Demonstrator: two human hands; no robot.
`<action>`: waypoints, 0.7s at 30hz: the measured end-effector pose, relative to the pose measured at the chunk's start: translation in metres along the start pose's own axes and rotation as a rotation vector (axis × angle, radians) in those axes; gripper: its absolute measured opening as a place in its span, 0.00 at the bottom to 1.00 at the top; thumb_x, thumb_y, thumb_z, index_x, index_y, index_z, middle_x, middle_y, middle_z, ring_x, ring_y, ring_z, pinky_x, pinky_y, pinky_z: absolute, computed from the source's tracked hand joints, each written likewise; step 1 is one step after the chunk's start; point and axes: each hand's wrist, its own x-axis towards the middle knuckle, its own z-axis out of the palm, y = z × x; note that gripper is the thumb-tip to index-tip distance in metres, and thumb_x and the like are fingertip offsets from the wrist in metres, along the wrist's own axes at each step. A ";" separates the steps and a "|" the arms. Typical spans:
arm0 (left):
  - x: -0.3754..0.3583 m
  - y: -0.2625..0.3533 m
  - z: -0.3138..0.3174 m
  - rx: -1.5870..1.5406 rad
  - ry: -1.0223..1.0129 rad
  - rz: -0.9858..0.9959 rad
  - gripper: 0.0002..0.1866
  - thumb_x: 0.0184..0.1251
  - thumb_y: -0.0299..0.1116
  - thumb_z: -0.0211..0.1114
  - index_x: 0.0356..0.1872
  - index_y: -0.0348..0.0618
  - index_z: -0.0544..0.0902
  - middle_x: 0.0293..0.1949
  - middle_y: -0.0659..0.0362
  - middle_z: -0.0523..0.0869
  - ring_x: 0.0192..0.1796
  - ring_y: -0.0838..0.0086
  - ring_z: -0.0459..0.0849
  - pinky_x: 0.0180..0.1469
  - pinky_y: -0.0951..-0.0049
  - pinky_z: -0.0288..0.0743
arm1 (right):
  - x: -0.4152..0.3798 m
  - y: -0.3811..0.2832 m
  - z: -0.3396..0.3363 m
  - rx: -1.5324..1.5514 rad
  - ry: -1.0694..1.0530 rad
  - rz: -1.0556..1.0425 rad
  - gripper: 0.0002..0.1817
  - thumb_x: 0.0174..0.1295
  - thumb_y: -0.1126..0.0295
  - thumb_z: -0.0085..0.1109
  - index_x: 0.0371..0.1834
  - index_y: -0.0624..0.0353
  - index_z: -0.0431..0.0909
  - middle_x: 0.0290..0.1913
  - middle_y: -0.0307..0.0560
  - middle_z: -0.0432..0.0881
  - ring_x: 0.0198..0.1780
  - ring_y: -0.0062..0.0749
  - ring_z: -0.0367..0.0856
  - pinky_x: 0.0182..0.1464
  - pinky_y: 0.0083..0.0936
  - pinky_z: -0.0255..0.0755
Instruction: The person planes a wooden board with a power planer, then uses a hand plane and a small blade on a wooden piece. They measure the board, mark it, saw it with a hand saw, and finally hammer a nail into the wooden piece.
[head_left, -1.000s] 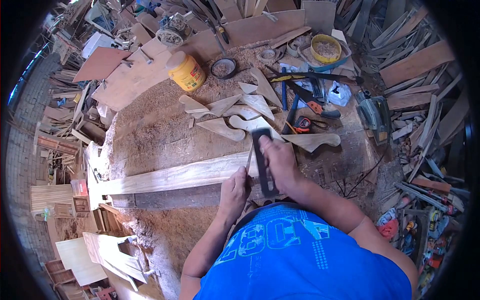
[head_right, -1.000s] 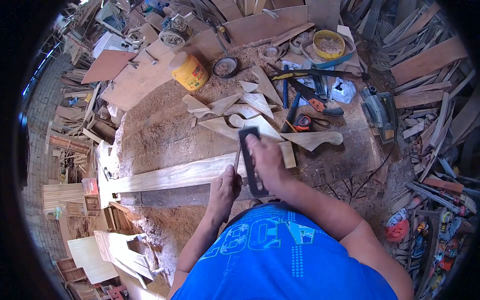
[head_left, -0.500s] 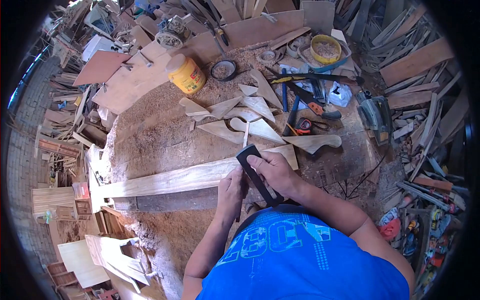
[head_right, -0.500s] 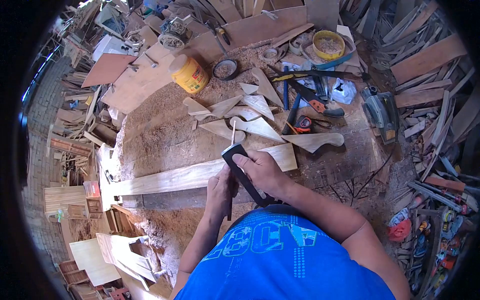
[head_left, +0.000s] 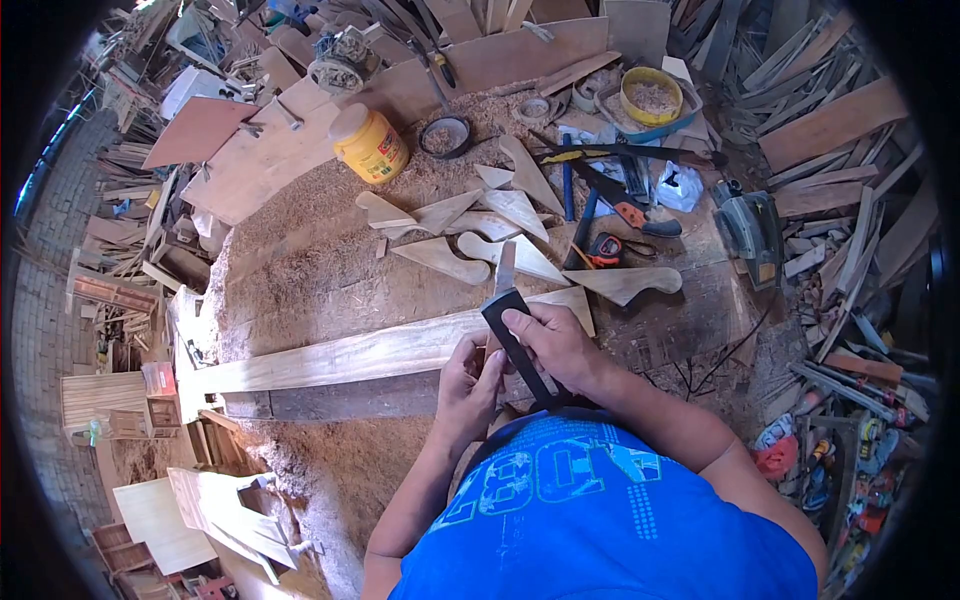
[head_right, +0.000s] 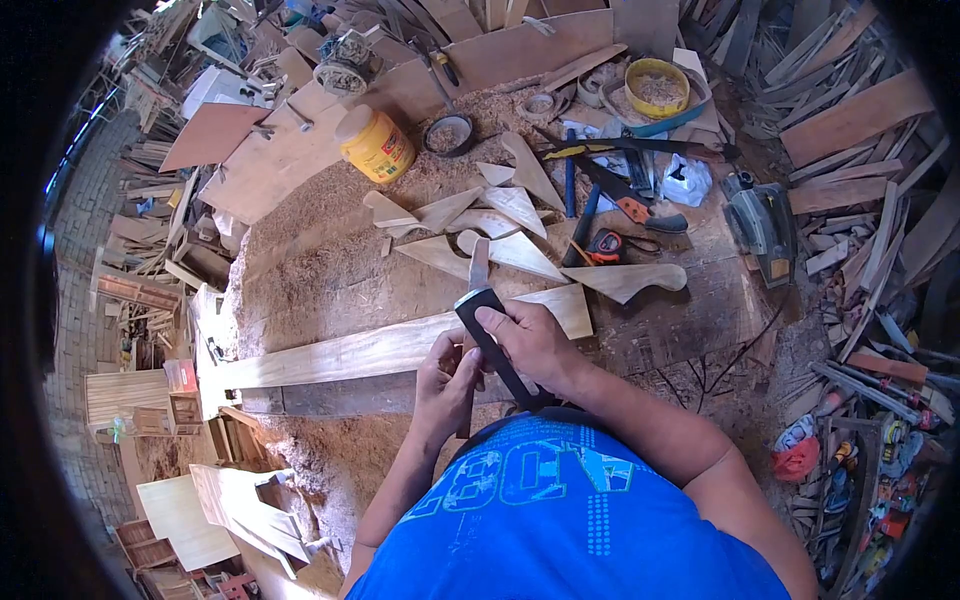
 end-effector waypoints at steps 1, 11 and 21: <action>-0.001 0.000 0.000 0.049 0.012 0.010 0.11 0.77 0.26 0.56 0.56 0.37 0.77 0.39 0.60 0.84 0.36 0.83 0.80 0.37 0.82 0.74 | 0.000 0.001 0.000 0.000 0.001 0.001 0.19 0.77 0.57 0.52 0.39 0.63 0.81 0.28 0.37 0.81 0.29 0.16 0.78 0.30 0.19 0.74; -0.003 -0.001 0.007 0.597 0.153 0.310 0.19 0.68 0.19 0.56 0.59 0.30 0.75 0.46 0.41 0.83 0.49 0.51 0.85 0.52 0.62 0.79 | 0.006 0.010 0.002 -0.096 -0.011 -0.066 0.20 0.76 0.57 0.52 0.40 0.64 0.83 0.29 0.37 0.82 0.28 0.16 0.76 0.29 0.20 0.71; 0.001 0.008 0.008 1.021 0.170 0.516 0.22 0.67 0.15 0.55 0.62 0.30 0.72 0.53 0.40 0.80 0.52 0.47 0.82 0.53 0.56 0.78 | 0.004 0.006 0.009 0.138 0.126 -0.005 0.16 0.76 0.58 0.53 0.37 0.57 0.82 0.22 0.30 0.73 0.21 0.11 0.68 0.22 0.16 0.61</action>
